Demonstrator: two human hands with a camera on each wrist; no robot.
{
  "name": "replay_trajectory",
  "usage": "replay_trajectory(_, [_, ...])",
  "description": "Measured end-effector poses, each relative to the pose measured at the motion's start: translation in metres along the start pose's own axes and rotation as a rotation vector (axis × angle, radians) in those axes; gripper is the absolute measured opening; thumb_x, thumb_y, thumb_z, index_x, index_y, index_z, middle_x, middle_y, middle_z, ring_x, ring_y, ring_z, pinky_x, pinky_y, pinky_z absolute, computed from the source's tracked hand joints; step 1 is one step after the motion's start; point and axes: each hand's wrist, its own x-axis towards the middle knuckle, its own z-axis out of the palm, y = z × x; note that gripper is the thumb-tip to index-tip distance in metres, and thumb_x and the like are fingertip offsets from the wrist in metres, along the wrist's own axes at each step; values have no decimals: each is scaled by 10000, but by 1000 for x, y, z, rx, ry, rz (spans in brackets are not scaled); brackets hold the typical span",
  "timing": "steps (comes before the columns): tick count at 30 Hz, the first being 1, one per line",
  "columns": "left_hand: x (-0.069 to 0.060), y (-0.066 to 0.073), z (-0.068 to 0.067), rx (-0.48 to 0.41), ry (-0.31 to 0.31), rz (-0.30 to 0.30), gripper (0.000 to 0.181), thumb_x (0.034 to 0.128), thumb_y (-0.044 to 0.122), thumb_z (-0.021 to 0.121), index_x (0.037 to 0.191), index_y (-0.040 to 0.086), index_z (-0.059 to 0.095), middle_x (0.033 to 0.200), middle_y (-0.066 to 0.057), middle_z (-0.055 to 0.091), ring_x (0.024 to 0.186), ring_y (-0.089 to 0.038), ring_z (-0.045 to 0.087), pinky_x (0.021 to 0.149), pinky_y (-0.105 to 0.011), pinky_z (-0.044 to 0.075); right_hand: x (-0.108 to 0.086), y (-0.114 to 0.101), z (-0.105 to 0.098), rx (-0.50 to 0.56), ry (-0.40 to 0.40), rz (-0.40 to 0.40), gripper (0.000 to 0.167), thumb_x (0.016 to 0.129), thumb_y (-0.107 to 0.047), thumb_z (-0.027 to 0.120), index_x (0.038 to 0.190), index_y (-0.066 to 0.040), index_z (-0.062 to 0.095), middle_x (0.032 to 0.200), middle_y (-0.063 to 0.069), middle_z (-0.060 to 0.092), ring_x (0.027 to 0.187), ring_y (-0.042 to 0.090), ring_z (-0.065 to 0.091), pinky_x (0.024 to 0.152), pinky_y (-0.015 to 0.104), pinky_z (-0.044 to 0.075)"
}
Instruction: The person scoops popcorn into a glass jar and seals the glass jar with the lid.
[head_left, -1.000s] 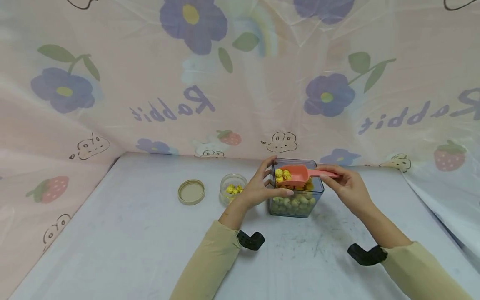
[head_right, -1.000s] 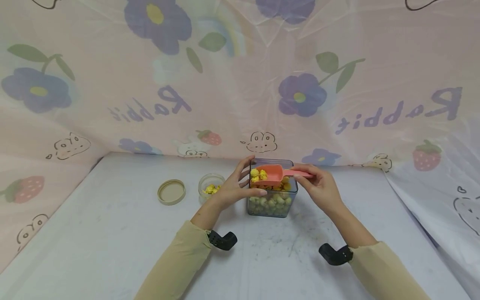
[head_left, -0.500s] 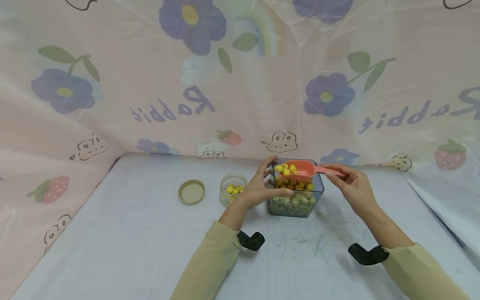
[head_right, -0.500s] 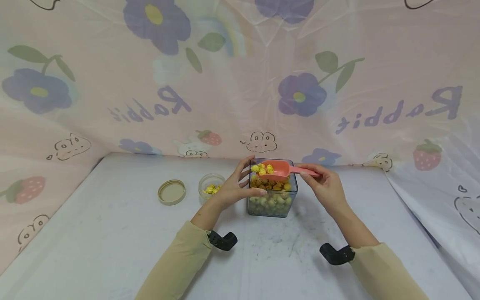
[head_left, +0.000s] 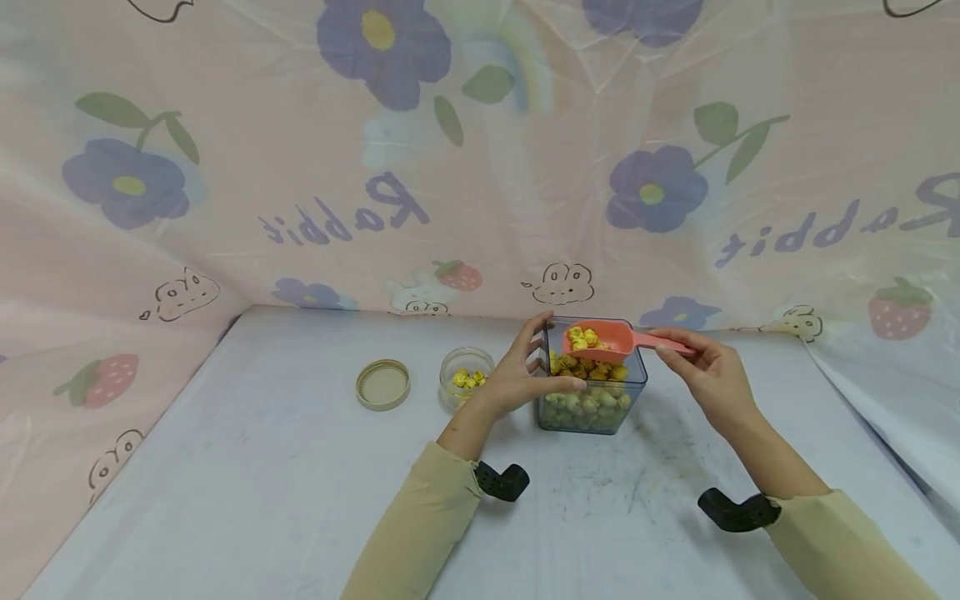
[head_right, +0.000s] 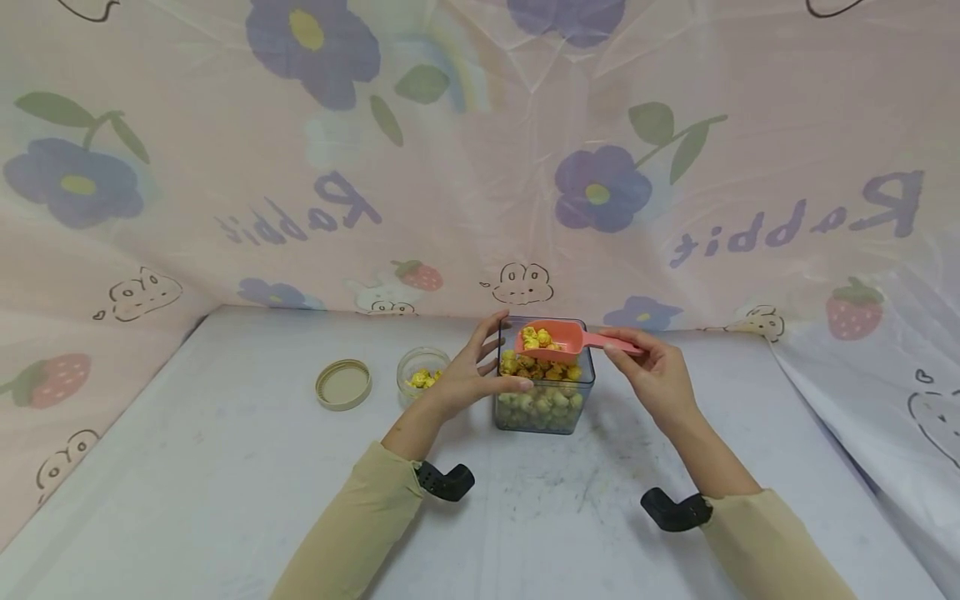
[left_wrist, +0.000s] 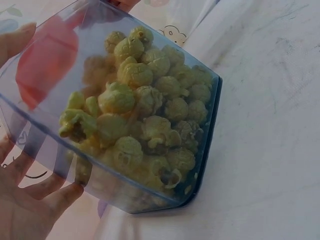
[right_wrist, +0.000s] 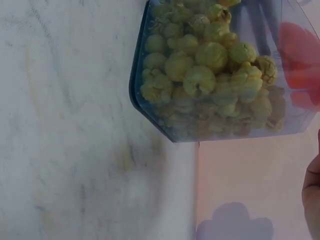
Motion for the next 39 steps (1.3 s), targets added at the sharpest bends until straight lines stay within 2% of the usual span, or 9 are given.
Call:
replay_trajectory(3, [0,0,0,1,-2,3,959,769,175,807,1426,536,209,1585,97,143,1466,-247,183,1166,-429,269,0,-1,0,63,-5,-2,222,934,-115,621,1147,-78,670,1017,-153,622,857,-51,606,758,66,501])
replay_trajectory(9, [-2,2,1,7,-14,-2,1009,778,190,804,1495,453,145,1598,95,108,1475,-240,152,1175,-423,250,-2,-4,1,81,-7,-2,215,932,-111,621,1139,-71,666,1015,-136,622,840,-40,601,762,69,504])
replay_trajectory(12, [-3,5,0,74,-10,-4,1022,788,229,797,1524,397,109,1602,80,118,1471,-238,174,1173,-426,255,-3,-6,3,58,-2,-10,240,931,-120,626,1155,-43,660,999,-143,629,831,-32,599,763,75,507])
replay_trajectory(15, [-5,9,-1,195,14,-16,1022,779,302,801,1534,366,116,1599,63,166,1453,-239,238,1149,-479,293,-4,-8,6,56,2,-13,239,927,-120,632,1153,-47,664,988,-146,637,832,-29,603,762,78,510])
replay_trajectory(19, [-7,15,-2,341,46,-30,1038,747,387,815,1542,306,153,1586,24,231,1429,-246,296,1115,-549,318,-5,-10,10,148,-8,-19,228,919,-73,630,1141,-72,680,1025,-130,646,847,-19,610,771,86,515])
replay_trajectory(23, [-10,21,-4,441,73,-31,1054,716,454,821,1540,253,195,1570,-4,277,1424,-248,306,1119,-537,318,-5,-12,14,190,-13,-41,246,915,-38,624,1152,-57,688,1052,-123,644,861,-13,610,772,90,516])
replay_trajectory(29, [-18,23,-15,512,98,-8,1050,693,470,833,1525,215,245,1531,-11,347,1409,-236,327,1129,-492,320,-6,-14,17,161,-12,-52,251,912,-45,631,1158,-40,684,1044,-127,641,835,-15,600,756,81,513])
replay_trajectory(33, [-24,23,-23,543,100,27,1016,699,464,830,1512,224,272,1538,-4,329,1417,-217,307,1138,-470,307,-7,-17,19,163,-22,-62,257,913,-49,632,1164,-13,672,1041,-119,647,817,-14,593,735,83,515])
replay_trajectory(39, [-31,23,-32,565,102,45,987,708,480,819,1502,210,297,1544,0,313,1428,-207,276,1141,-473,300,-9,-22,24,158,-29,-78,258,910,-50,637,1161,-7,675,1044,-103,640,786,6,573,674,98,509])
